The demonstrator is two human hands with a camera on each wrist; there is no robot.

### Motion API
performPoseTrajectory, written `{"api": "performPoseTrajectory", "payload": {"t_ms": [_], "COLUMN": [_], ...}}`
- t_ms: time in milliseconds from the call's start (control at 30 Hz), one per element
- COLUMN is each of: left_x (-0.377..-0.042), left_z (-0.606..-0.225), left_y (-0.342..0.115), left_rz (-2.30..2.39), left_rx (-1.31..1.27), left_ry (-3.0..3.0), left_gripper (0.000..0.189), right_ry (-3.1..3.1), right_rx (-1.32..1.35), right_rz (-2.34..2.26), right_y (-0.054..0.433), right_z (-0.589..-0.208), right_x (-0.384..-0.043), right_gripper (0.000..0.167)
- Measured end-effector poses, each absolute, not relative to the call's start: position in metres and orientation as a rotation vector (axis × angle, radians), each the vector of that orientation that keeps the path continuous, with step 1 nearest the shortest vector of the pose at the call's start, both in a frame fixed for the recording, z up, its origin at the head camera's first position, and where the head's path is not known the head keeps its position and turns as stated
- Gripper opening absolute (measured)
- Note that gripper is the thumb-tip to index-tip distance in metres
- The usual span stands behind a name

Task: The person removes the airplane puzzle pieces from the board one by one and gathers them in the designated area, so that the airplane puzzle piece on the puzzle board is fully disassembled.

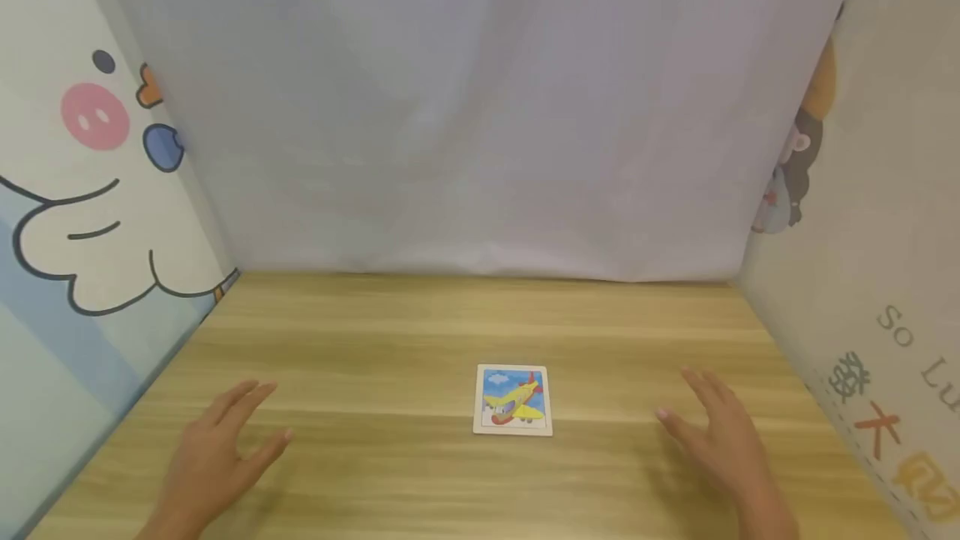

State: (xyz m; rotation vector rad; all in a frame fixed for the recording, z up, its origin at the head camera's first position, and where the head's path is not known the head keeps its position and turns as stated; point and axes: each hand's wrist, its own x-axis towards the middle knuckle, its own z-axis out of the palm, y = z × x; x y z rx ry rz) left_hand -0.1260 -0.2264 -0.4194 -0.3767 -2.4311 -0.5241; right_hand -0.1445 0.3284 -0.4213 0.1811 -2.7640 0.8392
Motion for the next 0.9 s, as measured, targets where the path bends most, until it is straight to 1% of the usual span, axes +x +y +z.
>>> {"api": "performPoseTrajectory", "payload": {"t_ms": [200,433,667,900], "left_x": [-0.128,-0.124,-0.126,-0.134], "left_z": [-0.423,-0.422,-0.423,-0.428], "left_y": [-0.218,-0.208,-0.192,-0.180], "left_rz": [-0.603,-0.710,-0.811,-0.838], "left_rx": [-0.374,-0.343,-0.353,-0.364], "left_ry": [-2.401,-2.419,-2.434,-2.482], "left_gripper": [0.054,0.046,0.046,0.048], "right_ry": [-2.684,-2.735,-2.650,-2.637], "right_rx": [0.216,0.158,0.188,0.189], "right_rz": [0.943,1.102,1.221,1.293], "right_y": [0.320,0.308,0.294,0.284], "right_z": [-0.422,-0.429,-0.429,-0.424], "right_x": [-0.146,-0.144,-0.145,-0.151], "right_gripper": [0.065,0.068,0.063,0.067]}}
